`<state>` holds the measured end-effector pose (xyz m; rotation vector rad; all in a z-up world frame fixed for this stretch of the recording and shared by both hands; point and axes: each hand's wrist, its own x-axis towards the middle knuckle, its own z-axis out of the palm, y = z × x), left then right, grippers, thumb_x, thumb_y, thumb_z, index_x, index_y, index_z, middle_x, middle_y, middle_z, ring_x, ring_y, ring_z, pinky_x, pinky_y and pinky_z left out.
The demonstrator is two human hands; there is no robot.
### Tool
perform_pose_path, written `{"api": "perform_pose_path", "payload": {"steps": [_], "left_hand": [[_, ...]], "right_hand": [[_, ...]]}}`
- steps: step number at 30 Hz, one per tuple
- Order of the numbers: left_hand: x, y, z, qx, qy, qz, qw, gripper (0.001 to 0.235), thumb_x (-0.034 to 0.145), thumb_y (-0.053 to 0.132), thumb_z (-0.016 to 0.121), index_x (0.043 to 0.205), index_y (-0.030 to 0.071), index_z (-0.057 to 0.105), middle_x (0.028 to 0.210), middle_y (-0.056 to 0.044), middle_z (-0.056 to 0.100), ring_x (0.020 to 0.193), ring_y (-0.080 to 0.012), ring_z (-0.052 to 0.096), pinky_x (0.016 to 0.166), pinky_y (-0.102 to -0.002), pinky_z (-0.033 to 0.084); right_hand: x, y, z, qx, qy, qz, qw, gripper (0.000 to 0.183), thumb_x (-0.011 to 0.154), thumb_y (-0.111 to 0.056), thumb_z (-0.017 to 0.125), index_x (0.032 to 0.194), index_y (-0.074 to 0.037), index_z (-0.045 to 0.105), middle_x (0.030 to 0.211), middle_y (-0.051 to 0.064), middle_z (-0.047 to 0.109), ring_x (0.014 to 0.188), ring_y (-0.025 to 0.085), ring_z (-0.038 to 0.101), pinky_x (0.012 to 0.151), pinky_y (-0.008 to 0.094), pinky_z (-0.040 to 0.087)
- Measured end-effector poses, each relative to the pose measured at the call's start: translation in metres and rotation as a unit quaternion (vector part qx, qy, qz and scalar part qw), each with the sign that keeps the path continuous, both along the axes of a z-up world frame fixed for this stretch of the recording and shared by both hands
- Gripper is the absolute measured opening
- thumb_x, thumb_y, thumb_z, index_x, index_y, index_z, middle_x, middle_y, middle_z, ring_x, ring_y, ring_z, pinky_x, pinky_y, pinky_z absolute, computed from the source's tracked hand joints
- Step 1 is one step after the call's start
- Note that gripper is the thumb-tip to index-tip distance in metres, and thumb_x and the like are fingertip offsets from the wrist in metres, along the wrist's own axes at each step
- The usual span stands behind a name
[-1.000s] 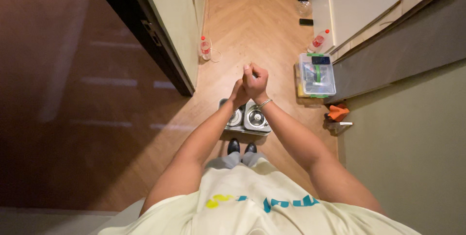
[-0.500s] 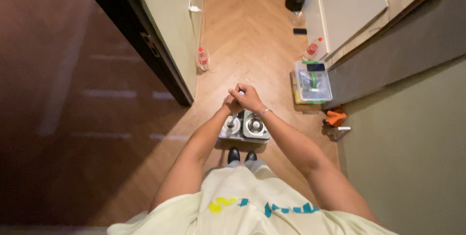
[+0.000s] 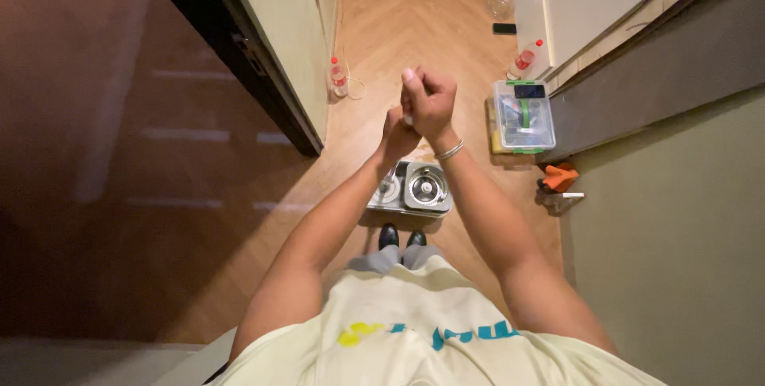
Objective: The person operates a spin mop by repeatedly pushing down on the handle to spin the mop head inside a wringer bucket. The person then lifts the mop and moves it across the wooden floor.
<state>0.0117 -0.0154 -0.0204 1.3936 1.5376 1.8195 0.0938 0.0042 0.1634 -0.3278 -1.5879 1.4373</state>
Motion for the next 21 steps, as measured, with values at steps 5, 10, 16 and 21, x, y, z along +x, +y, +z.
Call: {"api": "perform_pose_path", "payload": {"steps": [5, 10, 16, 21], "left_hand": [[-0.006, -0.011, -0.049, 0.01, 0.008, -0.003, 1.0, 0.009, 0.089, 0.011, 0.072, 0.091, 0.004, 0.066, 0.078, -0.007, 0.067, 0.076, -0.0124, 0.064, 0.066, -0.031, 0.051], [-0.017, -0.013, -0.106, -0.048, 0.043, -0.005, 0.998, 0.028, 0.087, 0.017, 0.074, 0.11, 0.002, 0.066, 0.096, -0.014, 0.073, 0.093, -0.0222, 0.071, 0.078, -0.036, 0.056], [-0.029, -0.026, -0.152, -0.198, 0.182, -0.007, 0.963, 0.034, 0.085, 0.022, 0.071, 0.114, 0.004, 0.066, 0.106, -0.023, 0.073, 0.102, -0.0392, 0.07, 0.084, -0.043, 0.057], [-0.04, -0.029, -0.151, -0.424, 0.194, -0.01, 0.885, 0.036, 0.086, 0.033, 0.069, 0.114, 0.011, 0.069, 0.109, -0.021, 0.072, 0.103, -0.0418, 0.067, 0.085, -0.049, 0.053]], "right_hand": [[-0.009, -0.003, -0.06, -0.007, 0.06, 0.009, 0.998, 0.043, 0.104, -0.014, 0.061, 0.065, -0.007, 0.045, 0.056, 0.0, 0.051, 0.048, 0.006, 0.042, 0.046, 0.024, 0.033], [-0.024, -0.001, -0.135, 0.054, 0.033, -0.047, 0.997, 0.04, 0.102, -0.011, 0.061, 0.068, -0.004, 0.042, 0.063, 0.002, 0.044, 0.06, 0.009, 0.038, 0.055, 0.027, 0.033], [-0.025, -0.003, -0.206, 0.048, -0.103, -0.044, 0.993, 0.038, 0.101, -0.016, 0.062, 0.069, -0.003, 0.05, 0.062, 0.002, 0.046, 0.06, 0.009, 0.041, 0.056, 0.028, 0.038], [-0.025, 0.002, -0.216, 0.011, -0.187, -0.012, 0.982, 0.04, 0.101, -0.024, 0.064, 0.069, -0.003, 0.054, 0.06, 0.0, 0.048, 0.06, 0.007, 0.042, 0.055, 0.028, 0.04]]}}
